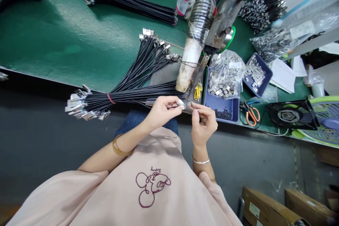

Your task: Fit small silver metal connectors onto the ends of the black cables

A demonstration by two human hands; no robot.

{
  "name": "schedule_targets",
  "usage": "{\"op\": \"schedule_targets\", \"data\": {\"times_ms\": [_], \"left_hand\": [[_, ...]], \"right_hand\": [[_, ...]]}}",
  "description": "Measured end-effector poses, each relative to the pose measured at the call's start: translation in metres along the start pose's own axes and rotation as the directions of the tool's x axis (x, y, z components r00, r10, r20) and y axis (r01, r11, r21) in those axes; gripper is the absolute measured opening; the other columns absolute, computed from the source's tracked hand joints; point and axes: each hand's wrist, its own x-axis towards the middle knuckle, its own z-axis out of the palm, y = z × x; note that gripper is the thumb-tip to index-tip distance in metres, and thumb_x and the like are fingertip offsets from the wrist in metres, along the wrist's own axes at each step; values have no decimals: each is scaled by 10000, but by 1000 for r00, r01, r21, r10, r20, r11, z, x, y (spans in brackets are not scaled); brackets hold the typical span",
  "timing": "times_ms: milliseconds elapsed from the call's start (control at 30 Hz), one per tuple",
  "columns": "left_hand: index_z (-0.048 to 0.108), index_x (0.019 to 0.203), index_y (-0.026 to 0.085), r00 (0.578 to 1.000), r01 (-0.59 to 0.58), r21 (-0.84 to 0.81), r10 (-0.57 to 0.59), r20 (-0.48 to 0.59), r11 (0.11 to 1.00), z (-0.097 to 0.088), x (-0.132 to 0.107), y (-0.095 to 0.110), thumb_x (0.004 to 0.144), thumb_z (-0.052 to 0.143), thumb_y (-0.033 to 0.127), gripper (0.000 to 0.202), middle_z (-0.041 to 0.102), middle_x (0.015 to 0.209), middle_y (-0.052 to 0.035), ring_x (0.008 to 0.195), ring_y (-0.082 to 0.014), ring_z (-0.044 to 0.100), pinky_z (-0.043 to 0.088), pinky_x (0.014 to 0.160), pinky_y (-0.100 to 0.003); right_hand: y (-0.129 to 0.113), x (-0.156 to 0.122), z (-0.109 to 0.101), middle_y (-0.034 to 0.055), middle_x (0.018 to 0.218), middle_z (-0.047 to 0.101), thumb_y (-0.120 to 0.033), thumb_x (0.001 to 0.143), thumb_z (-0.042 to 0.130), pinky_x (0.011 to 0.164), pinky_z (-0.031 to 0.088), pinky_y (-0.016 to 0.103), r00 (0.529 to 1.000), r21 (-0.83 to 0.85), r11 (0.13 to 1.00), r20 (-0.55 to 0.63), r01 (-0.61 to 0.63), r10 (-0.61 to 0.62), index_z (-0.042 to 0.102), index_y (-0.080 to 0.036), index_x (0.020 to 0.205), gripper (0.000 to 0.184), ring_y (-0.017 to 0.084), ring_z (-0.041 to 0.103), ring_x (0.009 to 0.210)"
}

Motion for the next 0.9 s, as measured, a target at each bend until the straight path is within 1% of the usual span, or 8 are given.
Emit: {"op": "schedule_targets", "data": {"times_ms": [33,67,100,167,267,367,667,900], "left_hand": [[684,697,119,1000,-3,12,3,-3,1000,0,0,-1,740,661,213,105,569,591,16,555,-77,470,380,550,-202],[685,702,119,1000,-8,22,8,-8,1000,0,0,-1,751,656,226,121,562,588,16,550,-78,464,379,547,-204],[681,702,118,1000,-14,29,14,-14,999,0,0,-2,759,651,235,133,557,589,16,550,-78,461,379,547,-205],[664,690,120,999,-25,36,26,-26,999,1,1,-2,766,644,239,143,551,599,16,561,-79,462,383,555,-205],[649,692,121,999,-29,52,30,-33,998,2,2,-2,770,634,230,135,555,621,14,581,-81,470,390,572,-204],[644,698,125,998,-21,77,25,-57,997,5,3,-2,765,627,230,125,550,619,15,575,-82,467,386,564,-203],[633,693,133,992,-30,103,42,-115,994,9,4,2,773,622,245,139,515,591,20,538,-73,408,326,519,-204],[636,683,125,996,8,103,1,-86,995,8,1,1,754,597,197,109,489,585,27,544,-71,391,304,521,-207]], "right_hand": [[1,0,0,61,1016,764,-207,929,605,760,644,349,999,15,999,19,-46,45,613,-223,932,18,189,763,910],[2,1,1,64,1014,765,-217,925,610,759,643,352,998,10,998,34,-56,56,610,-221,912,14,192,762,914],[3,1,1,62,1008,768,-214,917,618,769,641,356,999,-9,999,42,-34,35,611,-222,896,24,194,761,921],[4,2,2,49,998,774,-179,898,633,800,634,363,997,-65,996,44,68,-65,616,-234,878,61,191,758,933],[5,4,4,30,984,784,-119,874,645,806,624,340,975,-160,962,40,222,-218,618,-251,882,136,177,762,909],[6,5,5,22,976,790,-108,878,637,782,624,320,956,-220,931,48,292,-289,607,-266,909,163,173,769,884],[6,10,6,16,998,794,-110,880,637,777,641,316,940,-265,903,60,339,-335,604,-285,901,180,174,776,875],[7,6,3,27,1001,796,-79,842,667,752,643,280,914,-284,869,99,405,-393,612,-278,886,211,160,774,851]]}}
